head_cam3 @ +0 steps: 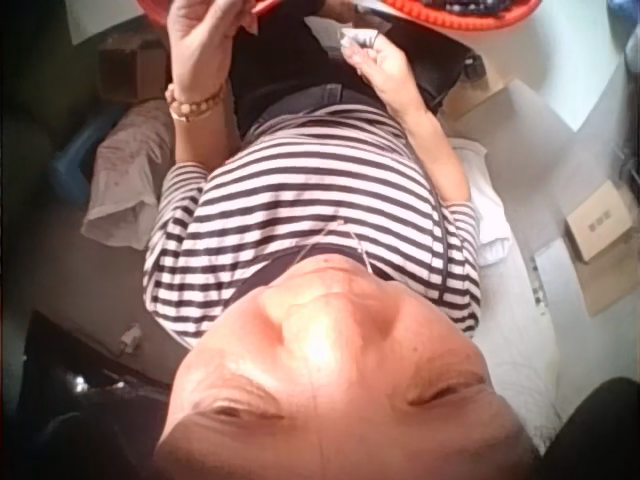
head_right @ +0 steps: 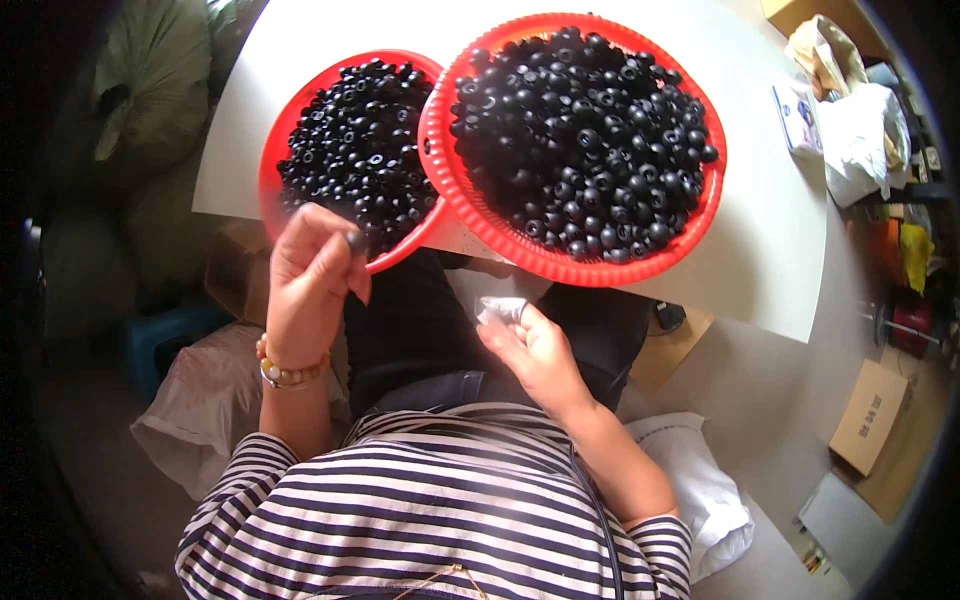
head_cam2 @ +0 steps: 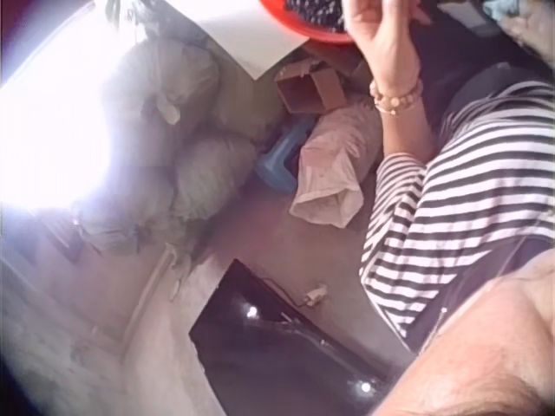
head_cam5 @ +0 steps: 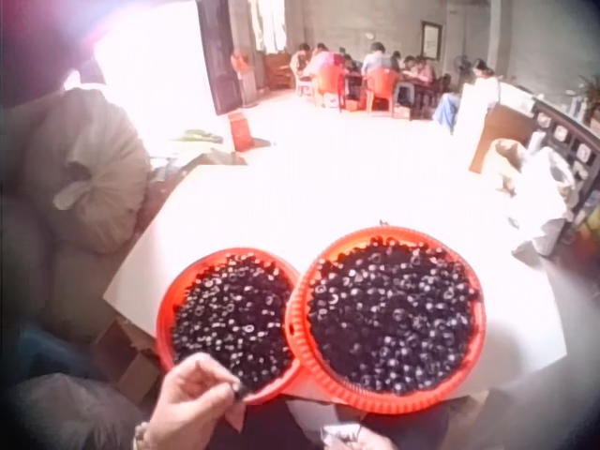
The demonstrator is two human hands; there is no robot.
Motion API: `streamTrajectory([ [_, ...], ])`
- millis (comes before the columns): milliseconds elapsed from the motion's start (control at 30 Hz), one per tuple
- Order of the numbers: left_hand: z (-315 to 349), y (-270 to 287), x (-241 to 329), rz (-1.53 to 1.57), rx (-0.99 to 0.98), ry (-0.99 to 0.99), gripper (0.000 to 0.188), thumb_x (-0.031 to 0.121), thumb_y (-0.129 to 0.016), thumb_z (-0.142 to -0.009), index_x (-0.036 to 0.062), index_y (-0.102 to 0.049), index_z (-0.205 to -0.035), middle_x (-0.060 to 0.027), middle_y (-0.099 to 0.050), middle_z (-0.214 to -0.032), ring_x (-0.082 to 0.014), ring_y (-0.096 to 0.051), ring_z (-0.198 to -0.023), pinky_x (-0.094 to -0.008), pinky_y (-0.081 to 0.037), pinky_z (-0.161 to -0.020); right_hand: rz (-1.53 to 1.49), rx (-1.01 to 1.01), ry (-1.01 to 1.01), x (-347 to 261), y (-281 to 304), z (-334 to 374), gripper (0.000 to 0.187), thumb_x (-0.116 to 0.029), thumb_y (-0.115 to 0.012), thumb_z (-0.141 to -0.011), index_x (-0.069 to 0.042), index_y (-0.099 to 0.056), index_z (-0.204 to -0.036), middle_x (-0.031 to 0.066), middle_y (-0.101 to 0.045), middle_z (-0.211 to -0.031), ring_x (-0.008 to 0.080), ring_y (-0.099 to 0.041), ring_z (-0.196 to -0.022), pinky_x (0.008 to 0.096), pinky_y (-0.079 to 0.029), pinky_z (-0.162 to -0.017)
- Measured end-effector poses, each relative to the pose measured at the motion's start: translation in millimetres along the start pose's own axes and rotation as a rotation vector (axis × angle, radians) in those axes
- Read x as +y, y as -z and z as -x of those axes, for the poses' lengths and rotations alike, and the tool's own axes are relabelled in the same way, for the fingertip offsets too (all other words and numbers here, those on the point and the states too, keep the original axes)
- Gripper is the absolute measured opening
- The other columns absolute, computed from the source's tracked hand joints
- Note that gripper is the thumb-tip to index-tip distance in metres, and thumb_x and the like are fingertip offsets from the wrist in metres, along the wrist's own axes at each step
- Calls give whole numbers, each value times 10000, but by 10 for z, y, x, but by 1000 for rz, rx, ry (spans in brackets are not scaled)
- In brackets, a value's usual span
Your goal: Sorting small black plastic ring-like objects from red baskets into a smaller bag.
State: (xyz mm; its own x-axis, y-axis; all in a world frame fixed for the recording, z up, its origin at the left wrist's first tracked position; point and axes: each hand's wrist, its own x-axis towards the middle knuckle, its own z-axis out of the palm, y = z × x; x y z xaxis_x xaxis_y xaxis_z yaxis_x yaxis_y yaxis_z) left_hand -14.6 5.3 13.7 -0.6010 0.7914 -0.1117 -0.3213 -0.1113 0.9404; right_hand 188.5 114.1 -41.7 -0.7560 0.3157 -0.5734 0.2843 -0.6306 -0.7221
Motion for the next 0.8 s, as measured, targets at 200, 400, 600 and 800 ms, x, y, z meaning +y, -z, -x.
streamTrajectory([
  [200,-181,259,155,-80,297,-53,109,92,-527,-860,15,-543,-936,-39,-571,-767,-66,-523,-601,-192,-455,-551,42,24,-29,148,75,-43,251,-144,-585,-840,-8,-515,-1039,-30,-543,-853,6,-472,-748,151,-391,-679],
  [400,-205,329,128,-62,275,-81,127,90,-528,-859,10,-545,-955,-41,-574,-775,-63,-528,-618,-197,-466,-567,62,36,-45,225,171,-59,280,-133,-584,-837,1,-514,-1073,-1,-560,-916,36,-505,-810,175,-411,-738],
  [600,-213,-14,155,-411,105,-170,100,29,-578,-814,-8,-570,-906,-14,-559,-765,-49,-515,-647,-170,-440,-556,115,64,10,347,250,-167,299,-103,-585,-824,11,-506,-1089,55,-579,-989,95,-537,-893,230,-424,-805],
  [800,-479,-442,274,-966,-165,-619,158,-22,-676,-636,13,-623,-781,-87,-586,-812,-169,-570,-706,-259,-466,-576,189,-11,48,309,216,-107,322,-112,-558,-845,25,-476,-1124,37,-551,-1031,85,-510,-949,235,-398,-857],
])
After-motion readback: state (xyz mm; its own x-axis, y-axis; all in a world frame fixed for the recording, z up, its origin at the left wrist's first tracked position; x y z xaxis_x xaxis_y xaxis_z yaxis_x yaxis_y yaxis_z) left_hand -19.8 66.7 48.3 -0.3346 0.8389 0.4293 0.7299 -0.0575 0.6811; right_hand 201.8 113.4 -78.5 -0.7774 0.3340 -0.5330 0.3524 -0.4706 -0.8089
